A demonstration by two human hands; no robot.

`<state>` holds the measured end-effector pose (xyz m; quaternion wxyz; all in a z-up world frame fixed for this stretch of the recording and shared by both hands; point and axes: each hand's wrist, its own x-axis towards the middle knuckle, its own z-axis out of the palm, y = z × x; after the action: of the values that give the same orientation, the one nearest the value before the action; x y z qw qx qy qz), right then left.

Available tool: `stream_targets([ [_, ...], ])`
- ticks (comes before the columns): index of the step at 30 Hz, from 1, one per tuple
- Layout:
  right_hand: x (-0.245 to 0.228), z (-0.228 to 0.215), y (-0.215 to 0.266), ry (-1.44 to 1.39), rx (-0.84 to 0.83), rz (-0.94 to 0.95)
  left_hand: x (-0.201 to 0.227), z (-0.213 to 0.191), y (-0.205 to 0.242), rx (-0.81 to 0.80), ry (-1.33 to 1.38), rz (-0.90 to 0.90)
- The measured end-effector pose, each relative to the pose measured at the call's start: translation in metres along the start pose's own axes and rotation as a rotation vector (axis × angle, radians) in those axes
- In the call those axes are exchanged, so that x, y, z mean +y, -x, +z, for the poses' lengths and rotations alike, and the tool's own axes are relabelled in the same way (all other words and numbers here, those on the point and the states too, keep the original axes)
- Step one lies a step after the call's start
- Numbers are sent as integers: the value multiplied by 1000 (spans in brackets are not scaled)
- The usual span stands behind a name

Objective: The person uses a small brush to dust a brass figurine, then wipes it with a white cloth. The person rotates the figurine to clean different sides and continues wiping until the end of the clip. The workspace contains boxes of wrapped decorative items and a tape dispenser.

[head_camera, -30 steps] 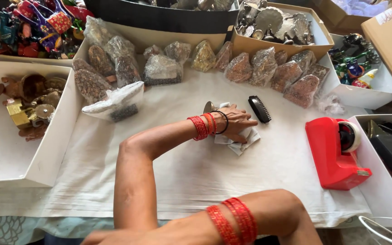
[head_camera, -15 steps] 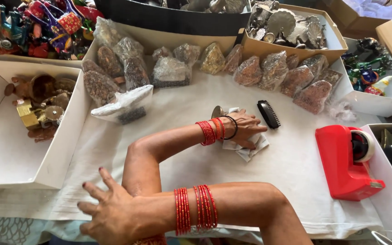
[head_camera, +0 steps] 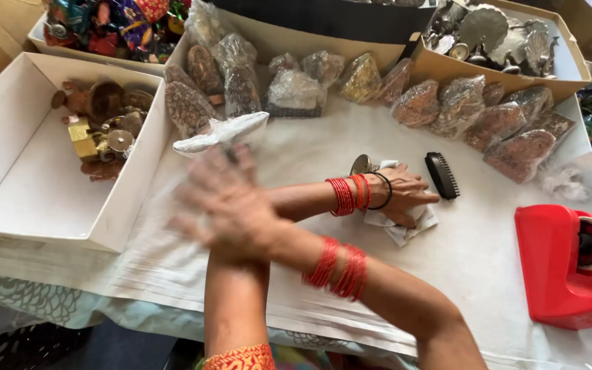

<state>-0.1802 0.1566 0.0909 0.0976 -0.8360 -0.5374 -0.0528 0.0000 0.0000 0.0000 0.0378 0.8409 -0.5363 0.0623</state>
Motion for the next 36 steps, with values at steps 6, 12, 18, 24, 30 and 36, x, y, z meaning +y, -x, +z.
stream_targets([
  [6,80,-34,48,357,462,215,12,-33,3,-162,47,-118],
  [12,171,-37,137,309,547,285,-45,10,-1,153,133,-163],
  [18,229,-14,216,48,540,298,-99,108,-81,569,294,-112],
  [24,242,26,228,-123,198,312,-73,2,31,865,507,-424],
  [30,263,41,224,-39,288,307,-32,19,107,739,610,-672],
  [36,309,47,192,-169,160,631,-5,44,110,469,496,-576],
])
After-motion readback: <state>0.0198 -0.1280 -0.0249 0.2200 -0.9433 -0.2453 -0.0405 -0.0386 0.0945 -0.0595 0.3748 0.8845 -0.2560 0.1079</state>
